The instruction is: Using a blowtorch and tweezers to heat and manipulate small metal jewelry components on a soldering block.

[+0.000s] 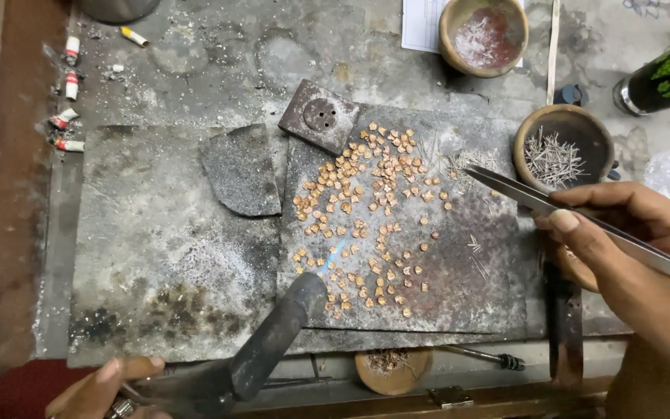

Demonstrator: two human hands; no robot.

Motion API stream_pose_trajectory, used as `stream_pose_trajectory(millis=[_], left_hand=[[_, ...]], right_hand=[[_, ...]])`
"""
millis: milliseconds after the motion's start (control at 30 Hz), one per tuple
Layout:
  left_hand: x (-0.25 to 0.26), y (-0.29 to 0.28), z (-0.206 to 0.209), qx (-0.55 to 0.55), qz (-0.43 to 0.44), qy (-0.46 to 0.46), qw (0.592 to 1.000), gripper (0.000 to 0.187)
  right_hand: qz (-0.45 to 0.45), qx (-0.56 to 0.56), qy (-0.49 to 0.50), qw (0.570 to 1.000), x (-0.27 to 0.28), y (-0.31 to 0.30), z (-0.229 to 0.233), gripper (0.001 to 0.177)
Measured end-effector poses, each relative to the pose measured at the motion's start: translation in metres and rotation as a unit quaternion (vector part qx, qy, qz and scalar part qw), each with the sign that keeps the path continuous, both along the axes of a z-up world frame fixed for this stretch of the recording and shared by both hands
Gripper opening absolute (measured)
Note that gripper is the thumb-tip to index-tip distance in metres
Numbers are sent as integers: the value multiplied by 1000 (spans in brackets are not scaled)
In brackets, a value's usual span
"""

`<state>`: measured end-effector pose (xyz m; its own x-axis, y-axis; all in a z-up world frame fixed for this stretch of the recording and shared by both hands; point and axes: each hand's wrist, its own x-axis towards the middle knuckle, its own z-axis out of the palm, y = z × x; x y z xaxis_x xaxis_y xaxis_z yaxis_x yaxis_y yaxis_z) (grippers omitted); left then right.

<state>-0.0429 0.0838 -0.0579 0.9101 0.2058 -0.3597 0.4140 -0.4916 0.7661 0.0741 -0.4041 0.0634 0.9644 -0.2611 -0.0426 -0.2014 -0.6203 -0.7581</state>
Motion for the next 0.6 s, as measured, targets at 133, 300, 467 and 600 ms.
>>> stream_pose_trajectory(millis=[133,300,467,600], left_hand=[[-13,17,-21,-13,-146,-162,976,117],[29,-12,16,50,-46,95,993,53],[38,30,-20,156,-140,411,887,54],[28,32,-22,171,-110,364,909,55]], right_hand=[[-2,45,17,999,-18,-22,-8,15],[-32,-57,84,994,-21,-36,-1,23],[7,9,18,1000,13,-12,5,24],[-3,-49,32,998,18,3,15,18]])
